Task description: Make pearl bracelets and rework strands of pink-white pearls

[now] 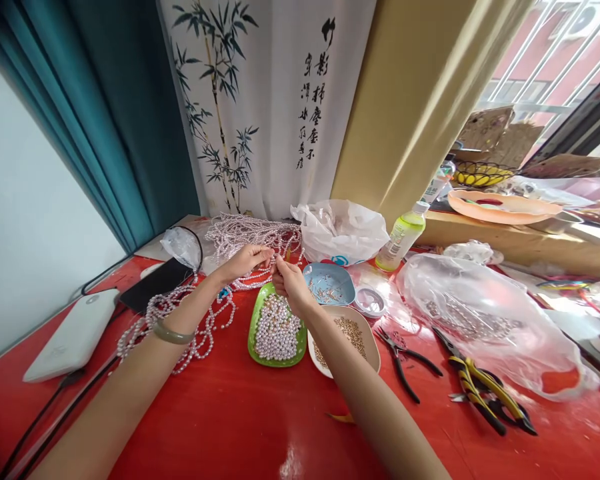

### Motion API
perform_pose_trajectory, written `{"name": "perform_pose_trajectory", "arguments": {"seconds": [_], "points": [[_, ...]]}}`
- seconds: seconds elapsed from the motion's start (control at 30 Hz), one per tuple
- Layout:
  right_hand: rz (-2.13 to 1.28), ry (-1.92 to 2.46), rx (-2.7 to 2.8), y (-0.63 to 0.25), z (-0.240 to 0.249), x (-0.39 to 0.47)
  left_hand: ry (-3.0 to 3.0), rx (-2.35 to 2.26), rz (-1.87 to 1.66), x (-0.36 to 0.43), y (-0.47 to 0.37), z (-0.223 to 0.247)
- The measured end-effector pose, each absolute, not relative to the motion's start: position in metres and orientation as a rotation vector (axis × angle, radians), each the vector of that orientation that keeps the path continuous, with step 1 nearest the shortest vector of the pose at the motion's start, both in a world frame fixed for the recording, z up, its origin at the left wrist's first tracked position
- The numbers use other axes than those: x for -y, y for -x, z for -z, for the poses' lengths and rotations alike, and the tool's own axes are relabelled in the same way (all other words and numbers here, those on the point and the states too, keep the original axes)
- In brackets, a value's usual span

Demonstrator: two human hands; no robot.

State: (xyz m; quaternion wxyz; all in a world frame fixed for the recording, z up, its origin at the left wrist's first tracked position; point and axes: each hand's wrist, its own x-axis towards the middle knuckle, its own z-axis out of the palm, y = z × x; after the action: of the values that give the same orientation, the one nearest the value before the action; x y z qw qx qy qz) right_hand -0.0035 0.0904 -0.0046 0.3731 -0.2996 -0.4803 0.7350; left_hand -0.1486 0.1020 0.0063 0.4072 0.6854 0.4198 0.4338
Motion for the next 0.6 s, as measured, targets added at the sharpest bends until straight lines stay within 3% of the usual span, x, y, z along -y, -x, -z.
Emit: {"name": "perform_pose_trajectory", "arguments": {"seconds": [0.27,0.6], "points": [[-1.878,0.794,1.213,0.001,0.011,-0.087,-1.189,-0.996,-1.204,-0.104,0.135,0.011],[-1.89,0.856,1.203,-0.001,0.019,-0.077,-1.042,-0.927,-1.247,-0.102,0.139,0.008]]}}
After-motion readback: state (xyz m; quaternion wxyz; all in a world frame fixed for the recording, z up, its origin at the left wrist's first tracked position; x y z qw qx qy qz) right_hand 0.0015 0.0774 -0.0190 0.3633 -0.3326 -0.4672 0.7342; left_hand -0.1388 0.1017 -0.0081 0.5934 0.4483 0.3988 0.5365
